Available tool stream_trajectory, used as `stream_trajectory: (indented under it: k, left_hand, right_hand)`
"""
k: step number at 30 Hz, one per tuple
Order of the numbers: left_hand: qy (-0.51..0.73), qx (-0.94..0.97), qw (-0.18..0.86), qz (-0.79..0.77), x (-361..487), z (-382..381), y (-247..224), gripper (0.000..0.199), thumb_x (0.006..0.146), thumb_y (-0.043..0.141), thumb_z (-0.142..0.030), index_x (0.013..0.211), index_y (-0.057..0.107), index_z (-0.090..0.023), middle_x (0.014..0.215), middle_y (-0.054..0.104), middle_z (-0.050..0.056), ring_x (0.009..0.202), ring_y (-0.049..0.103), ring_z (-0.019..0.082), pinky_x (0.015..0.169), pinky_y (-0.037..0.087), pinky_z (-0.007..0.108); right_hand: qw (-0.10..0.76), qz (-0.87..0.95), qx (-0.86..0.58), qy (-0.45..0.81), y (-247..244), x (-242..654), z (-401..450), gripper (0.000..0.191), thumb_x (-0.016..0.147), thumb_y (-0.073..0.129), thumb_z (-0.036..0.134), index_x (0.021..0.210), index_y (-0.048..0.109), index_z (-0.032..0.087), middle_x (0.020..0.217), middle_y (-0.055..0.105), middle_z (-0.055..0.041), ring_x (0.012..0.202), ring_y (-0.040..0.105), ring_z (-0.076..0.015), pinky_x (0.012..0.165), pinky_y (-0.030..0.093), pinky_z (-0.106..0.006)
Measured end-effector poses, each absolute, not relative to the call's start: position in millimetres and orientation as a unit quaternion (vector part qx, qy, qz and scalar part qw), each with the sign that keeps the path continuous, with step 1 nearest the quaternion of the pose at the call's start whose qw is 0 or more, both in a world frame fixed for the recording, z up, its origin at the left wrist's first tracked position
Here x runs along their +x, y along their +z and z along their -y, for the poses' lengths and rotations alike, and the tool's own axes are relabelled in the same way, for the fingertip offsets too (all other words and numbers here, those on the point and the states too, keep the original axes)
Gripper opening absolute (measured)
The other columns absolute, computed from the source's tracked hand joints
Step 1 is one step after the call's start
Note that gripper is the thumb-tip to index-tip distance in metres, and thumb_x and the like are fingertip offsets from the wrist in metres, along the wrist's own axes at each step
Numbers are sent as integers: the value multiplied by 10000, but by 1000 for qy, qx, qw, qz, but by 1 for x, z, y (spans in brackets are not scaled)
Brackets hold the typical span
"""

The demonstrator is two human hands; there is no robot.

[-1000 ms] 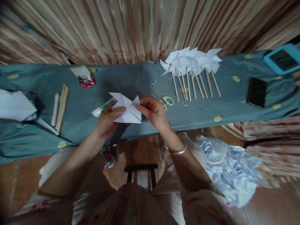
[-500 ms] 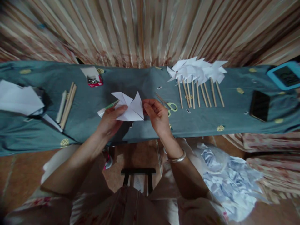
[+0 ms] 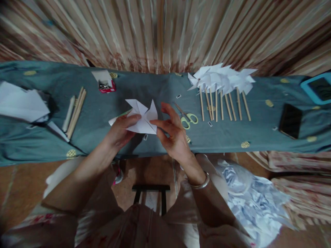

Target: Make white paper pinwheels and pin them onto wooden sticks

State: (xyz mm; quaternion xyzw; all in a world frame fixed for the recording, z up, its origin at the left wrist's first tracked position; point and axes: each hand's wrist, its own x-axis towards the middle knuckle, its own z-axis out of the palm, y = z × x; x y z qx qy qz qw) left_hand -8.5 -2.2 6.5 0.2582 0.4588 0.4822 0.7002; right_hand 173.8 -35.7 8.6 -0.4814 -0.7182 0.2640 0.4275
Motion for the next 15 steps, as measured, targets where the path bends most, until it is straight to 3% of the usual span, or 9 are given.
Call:
stream_trajectory:
  k: [4,10,15]
  left_hand:
    - [467,288,692,-469,-10,1,3,212,608,790,-243,793,729,-159,750,737,45,654,676,183,661,534,312]
    - [458,325,661,-498,-9,3,1,225,563,829,-223,765,756,-155,702,740,41,590,647,157,603,518,279]
    - [451,342,648,-510,-6,5,0,211,574,816,-235,763,765,-157,682,738,29,555,624,141,561,501,260]
  right_hand:
    - [425,717,-479,275,13,177,36,136,891,647,241,957,763,268,1388,568,-42,1327,528,-268,1073,502,-478]
    - [403,720,-482,295,10,182,35,173,926,600,294,993,759,285,1445,532,-41,1367,483,-275,1137,441,-467]
    - [395,717,-512,260,13,184,36,180,913,615,322,999,771,342,1351,599,-37,1250,551,-301,1033,496,-473]
